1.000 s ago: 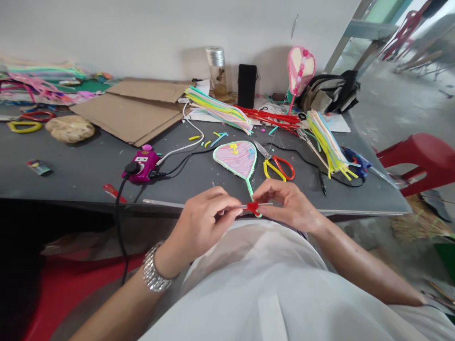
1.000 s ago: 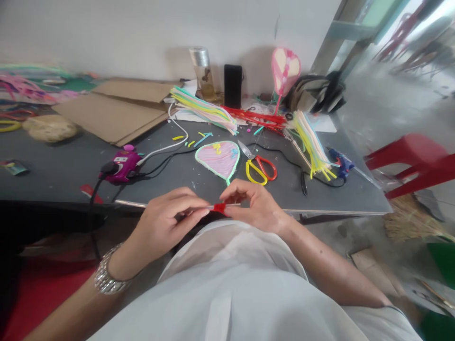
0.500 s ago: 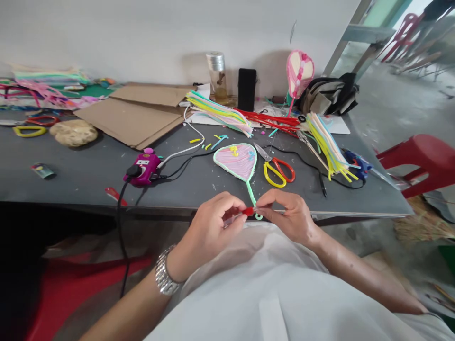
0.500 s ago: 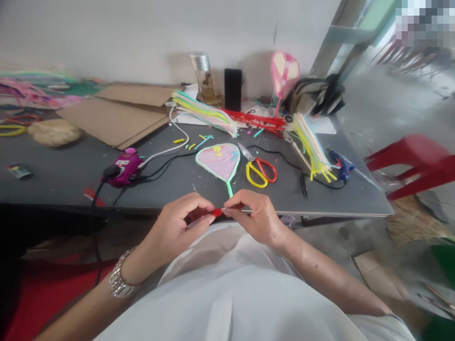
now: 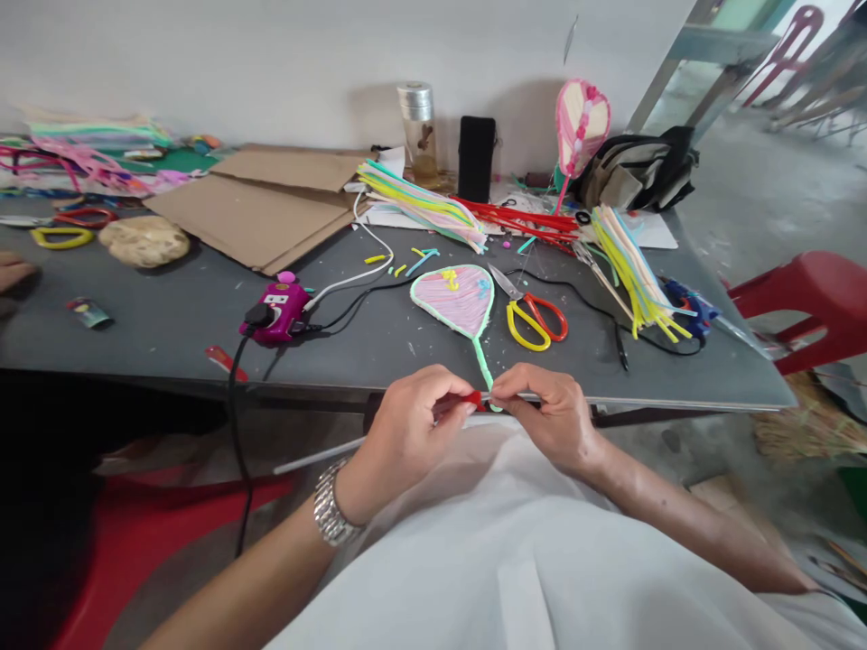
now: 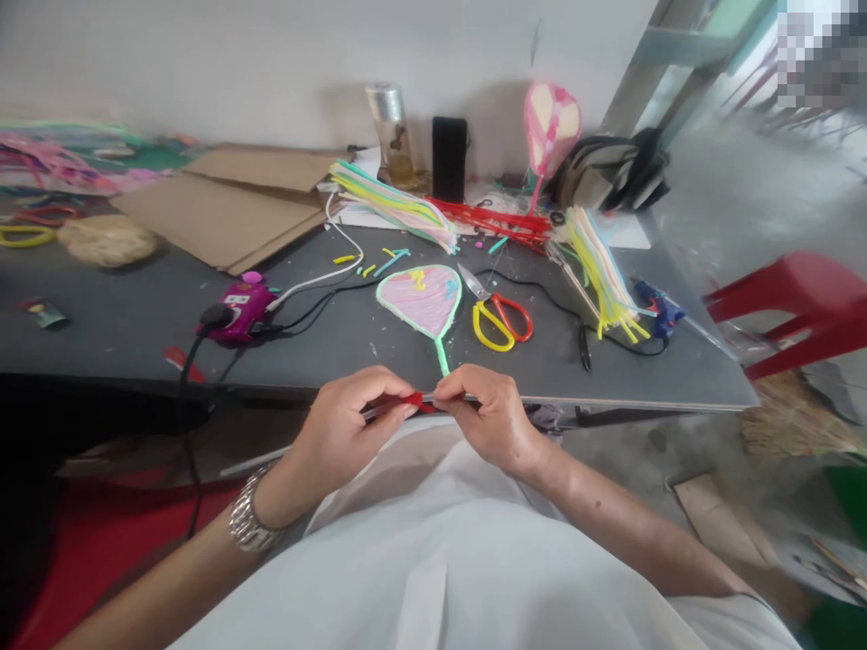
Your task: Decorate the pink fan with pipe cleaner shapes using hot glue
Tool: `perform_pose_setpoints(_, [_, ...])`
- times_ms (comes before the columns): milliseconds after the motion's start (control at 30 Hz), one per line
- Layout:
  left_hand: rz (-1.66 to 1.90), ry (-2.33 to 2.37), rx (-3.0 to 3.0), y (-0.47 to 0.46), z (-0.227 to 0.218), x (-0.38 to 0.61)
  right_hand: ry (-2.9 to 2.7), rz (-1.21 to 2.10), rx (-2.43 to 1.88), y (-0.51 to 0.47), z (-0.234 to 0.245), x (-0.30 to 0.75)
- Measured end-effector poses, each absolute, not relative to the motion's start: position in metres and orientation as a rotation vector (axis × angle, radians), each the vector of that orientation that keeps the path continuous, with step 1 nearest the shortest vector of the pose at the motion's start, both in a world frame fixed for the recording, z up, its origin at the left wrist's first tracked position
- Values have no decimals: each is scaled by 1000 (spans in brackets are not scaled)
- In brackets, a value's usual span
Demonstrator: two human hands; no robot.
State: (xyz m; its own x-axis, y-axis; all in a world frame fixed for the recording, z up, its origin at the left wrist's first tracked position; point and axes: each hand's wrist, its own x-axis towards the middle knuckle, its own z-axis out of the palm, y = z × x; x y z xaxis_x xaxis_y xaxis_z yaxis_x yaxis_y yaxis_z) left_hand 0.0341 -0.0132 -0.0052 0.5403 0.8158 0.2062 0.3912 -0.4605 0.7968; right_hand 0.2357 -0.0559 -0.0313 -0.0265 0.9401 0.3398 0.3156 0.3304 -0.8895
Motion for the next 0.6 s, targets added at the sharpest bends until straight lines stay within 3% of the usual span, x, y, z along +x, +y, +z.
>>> perform_pose_setpoints(300, [638,970,1946,-10,2,27,-1776,685,-1232,-56,-16,243])
perform_pose_setpoints(600, [592,995,1838,-8,7,28,-1707,1283,-1168,-36,-5,242])
